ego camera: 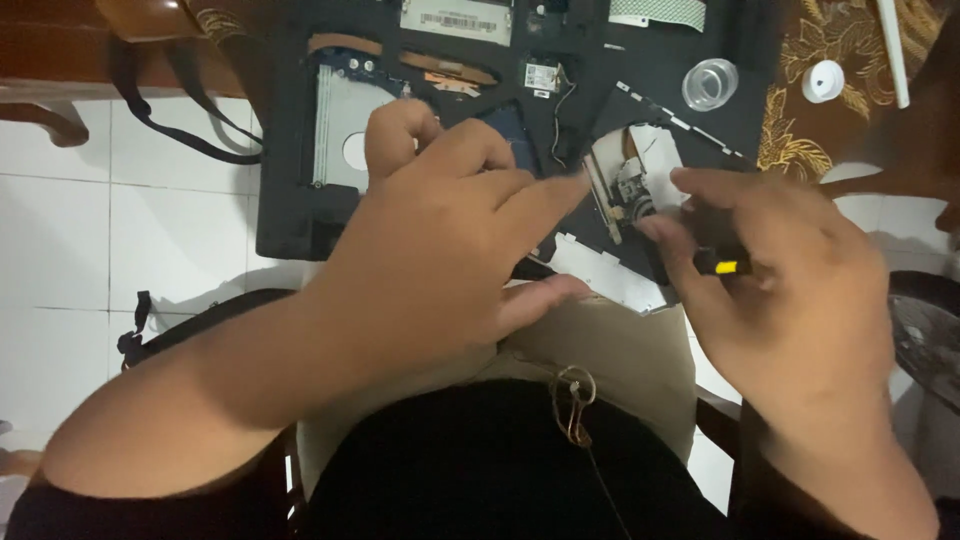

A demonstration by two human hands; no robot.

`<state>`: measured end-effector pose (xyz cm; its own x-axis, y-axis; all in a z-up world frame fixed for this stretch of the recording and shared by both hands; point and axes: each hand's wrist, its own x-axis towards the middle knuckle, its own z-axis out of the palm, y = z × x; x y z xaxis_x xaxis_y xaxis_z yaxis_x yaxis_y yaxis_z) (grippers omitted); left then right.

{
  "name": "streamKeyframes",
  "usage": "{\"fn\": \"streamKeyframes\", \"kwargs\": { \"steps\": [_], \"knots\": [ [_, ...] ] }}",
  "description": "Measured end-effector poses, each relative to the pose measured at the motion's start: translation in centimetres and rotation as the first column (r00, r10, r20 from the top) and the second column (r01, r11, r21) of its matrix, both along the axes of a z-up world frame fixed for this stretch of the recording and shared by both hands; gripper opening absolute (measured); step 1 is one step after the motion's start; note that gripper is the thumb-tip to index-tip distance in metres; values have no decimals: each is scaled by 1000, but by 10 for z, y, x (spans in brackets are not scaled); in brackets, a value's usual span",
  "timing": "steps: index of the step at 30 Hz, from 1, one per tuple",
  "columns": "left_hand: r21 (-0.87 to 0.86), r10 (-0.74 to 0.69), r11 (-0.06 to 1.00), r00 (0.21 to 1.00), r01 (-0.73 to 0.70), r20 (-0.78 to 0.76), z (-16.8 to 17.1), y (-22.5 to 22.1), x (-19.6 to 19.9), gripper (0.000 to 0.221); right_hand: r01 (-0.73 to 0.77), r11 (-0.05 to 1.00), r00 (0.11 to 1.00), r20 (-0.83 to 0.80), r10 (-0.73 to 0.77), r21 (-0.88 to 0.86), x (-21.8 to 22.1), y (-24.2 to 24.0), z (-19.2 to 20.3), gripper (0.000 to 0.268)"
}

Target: Disassembling the optical drive housing from a laptop using a screwdriver and peeling back adhesive strips.

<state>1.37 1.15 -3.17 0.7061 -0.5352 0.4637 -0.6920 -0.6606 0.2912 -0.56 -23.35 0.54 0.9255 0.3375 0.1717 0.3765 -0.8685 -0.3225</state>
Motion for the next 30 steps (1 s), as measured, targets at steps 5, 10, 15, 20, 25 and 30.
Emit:
{"fn": "streamKeyframes", "kwargs": {
  "steps": [5, 10, 15, 20, 25, 30],
  "knots": [
    [-40, -75, 996, 997, 74, -26, 2, 6, 8, 48, -131, 986, 991, 32, 128, 103, 4, 13, -5, 21],
    [49, -124, 991, 992, 124, 1, -3, 9, 13, 53, -216, 976, 972, 105, 212, 26, 11, 15, -13, 10],
    [46, -138, 990, 990, 137, 28, -10, 12, 18, 51, -266, 963, 961, 98, 260, 51, 16, 18, -20, 6],
    [1, -133, 991, 990, 133, 49, -17, 12, 19, 48, -266, 959, 961, 101, 257, 98, 18, 14, -27, 9],
    [-4, -129, 992, 990, 129, 52, -20, 12, 19, 45, -258, 963, 965, 75, 253, 78, 17, 20, -21, 3],
    [52, -104, 994, 990, 100, 95, -20, 12, 18, 44, -244, 968, 969, 39, 242, 62, 12, 21, -14, 9]
  ]
}}
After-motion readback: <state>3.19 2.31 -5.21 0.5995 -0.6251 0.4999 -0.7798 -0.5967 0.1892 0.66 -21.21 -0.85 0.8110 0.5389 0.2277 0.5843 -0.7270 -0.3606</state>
